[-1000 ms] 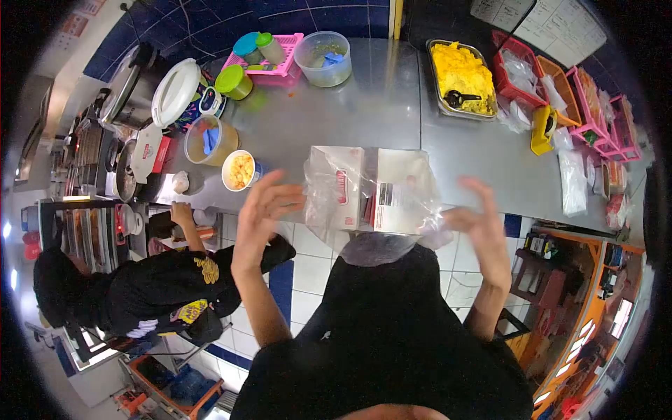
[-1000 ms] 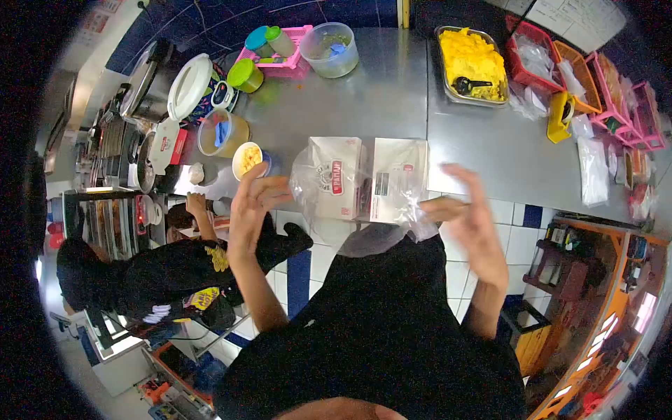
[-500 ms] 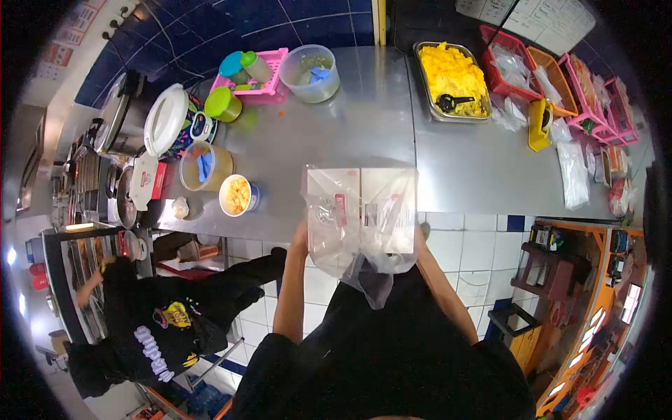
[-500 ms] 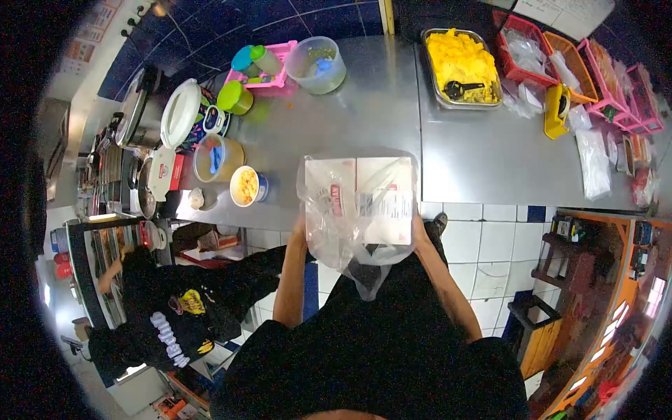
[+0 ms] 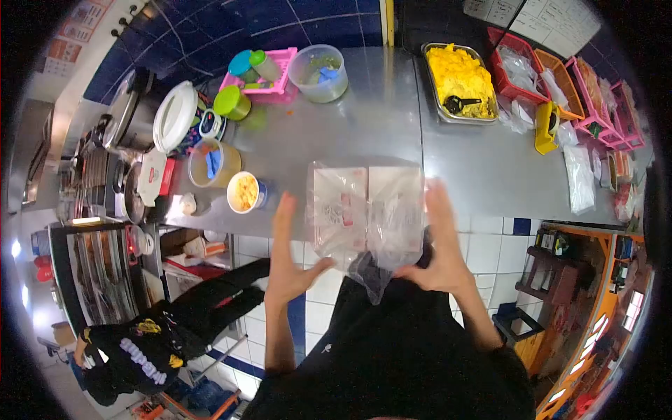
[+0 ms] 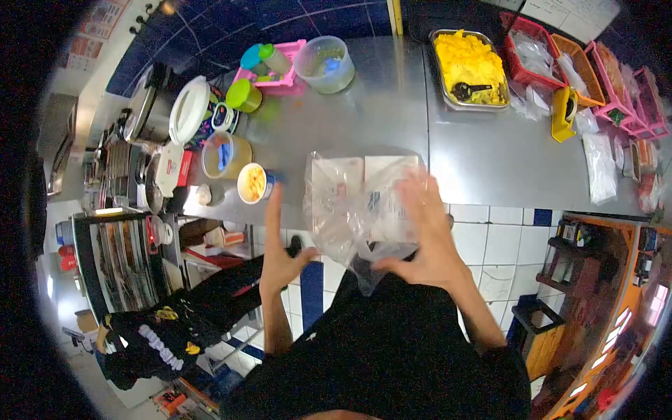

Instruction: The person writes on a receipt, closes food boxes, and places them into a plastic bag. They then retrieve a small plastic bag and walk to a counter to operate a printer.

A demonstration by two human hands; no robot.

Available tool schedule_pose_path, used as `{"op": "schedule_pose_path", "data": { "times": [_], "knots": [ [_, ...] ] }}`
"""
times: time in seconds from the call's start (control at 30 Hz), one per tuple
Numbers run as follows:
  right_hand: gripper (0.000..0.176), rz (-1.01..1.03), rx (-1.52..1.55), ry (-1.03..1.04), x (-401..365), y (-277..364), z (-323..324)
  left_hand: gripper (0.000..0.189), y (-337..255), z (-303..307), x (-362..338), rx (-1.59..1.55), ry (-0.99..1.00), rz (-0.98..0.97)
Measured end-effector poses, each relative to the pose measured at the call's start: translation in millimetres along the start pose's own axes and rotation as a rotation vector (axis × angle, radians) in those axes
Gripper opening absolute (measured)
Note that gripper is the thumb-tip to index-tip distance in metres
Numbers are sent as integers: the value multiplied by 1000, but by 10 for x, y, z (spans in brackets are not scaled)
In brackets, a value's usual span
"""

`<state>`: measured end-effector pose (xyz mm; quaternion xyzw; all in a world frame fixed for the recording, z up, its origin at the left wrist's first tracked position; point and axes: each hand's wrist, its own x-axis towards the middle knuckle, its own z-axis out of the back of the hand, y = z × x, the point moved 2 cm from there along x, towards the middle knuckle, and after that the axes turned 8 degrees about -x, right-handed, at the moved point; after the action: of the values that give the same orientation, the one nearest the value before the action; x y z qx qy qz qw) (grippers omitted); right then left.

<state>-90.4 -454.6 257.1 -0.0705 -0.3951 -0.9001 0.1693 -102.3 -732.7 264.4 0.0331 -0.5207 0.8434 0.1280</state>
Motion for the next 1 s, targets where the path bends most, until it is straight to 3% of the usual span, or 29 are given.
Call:
{"op": "schedule_pose_path", "data": {
  "times": [0.03, 0.1, 0.13, 0.2, 0.23, 0.27, 0.3, 0.37, 0.43, 0.57, 0.63, 0.67, 0.7, 0.73, 0.77, 0.8, 0.83, 0.87, 0.93, 0.97, 1.0],
  "knots": [
    [108, 70, -25, 144, 143, 134, -16, 72, -68, -68, 26, -5, -9, 15],
    [77, 238, -161, 206, 380, 149, -136, 67, -142, -348, 273, 466, 209, -180],
    [77, 261, -164, 210, 397, 19, -198, 67, -17, -390, 343, 471, 185, -177],
    [30, 203, -59, 182, 413, -329, -265, 39, 372, -526, 427, 298, 288, -328],
    [30, 222, -77, 177, 441, -291, -197, 39, 444, -484, 435, 298, 267, -344],
    [21, -17, 164, -23, 408, -274, -75, 29, 530, -340, 406, 129, 141, -258],
    [24, -270, 407, -228, 340, -285, 14, 20, 659, -201, 336, -44, 31, -164],
    [26, -302, 521, -345, 284, -238, 64, 18, 1242, 73, 166, -429, -319, 233],
    [29, -326, 637, -481, 291, -208, 69, 25, 1095, 140, 172, -512, -607, 86],
    [30, -277, 687, -397, 314, -61, 86, 31, 861, 82, 258, -742, -657, 54],
    [21, -283, 743, -372, 340, -14, 123, 40, 852, 195, 276, -439, -766, -26],
    [10, -118, 938, -487, 337, -173, -104, 48, 1064, 309, 267, -421, -689, 98],
    [5, -169, 791, -301, 245, -264, -112, 50, 1175, 417, 227, -339, -638, 170],
    [10, -137, 721, -106, 278, -162, 136, 48, 644, 296, 245, -356, -653, 165],
    [12, -75, 707, -10, 257, -171, 271, 45, 442, 315, 234, -125, -728, 214],
    [16, 67, 675, -86, 188, -240, 402, 43, 193, 287, 156, 70, -760, 49],
    [16, 64, 658, -132, 98, -405, 556, 42, -280, 83, 155, 300, -961, 26],
    [18, 33, 569, -174, -35, -599, 727, 41, -647, -187, 211, 103, -1095, -90],
    [21, -95, 539, -249, -387, -1097, 1046, 31, -1323, -878, 289, 112, -1215, -284],
    [20, -189, 512, -318, -634, -1463, 1142, 25, -1504, -1250, 371, 74, -1204, -395],
    [20, -276, 484, -382, -845, -1756, 1355, 19, -1642, -1622, 443, 117, -1031, -477]
  ]
}}
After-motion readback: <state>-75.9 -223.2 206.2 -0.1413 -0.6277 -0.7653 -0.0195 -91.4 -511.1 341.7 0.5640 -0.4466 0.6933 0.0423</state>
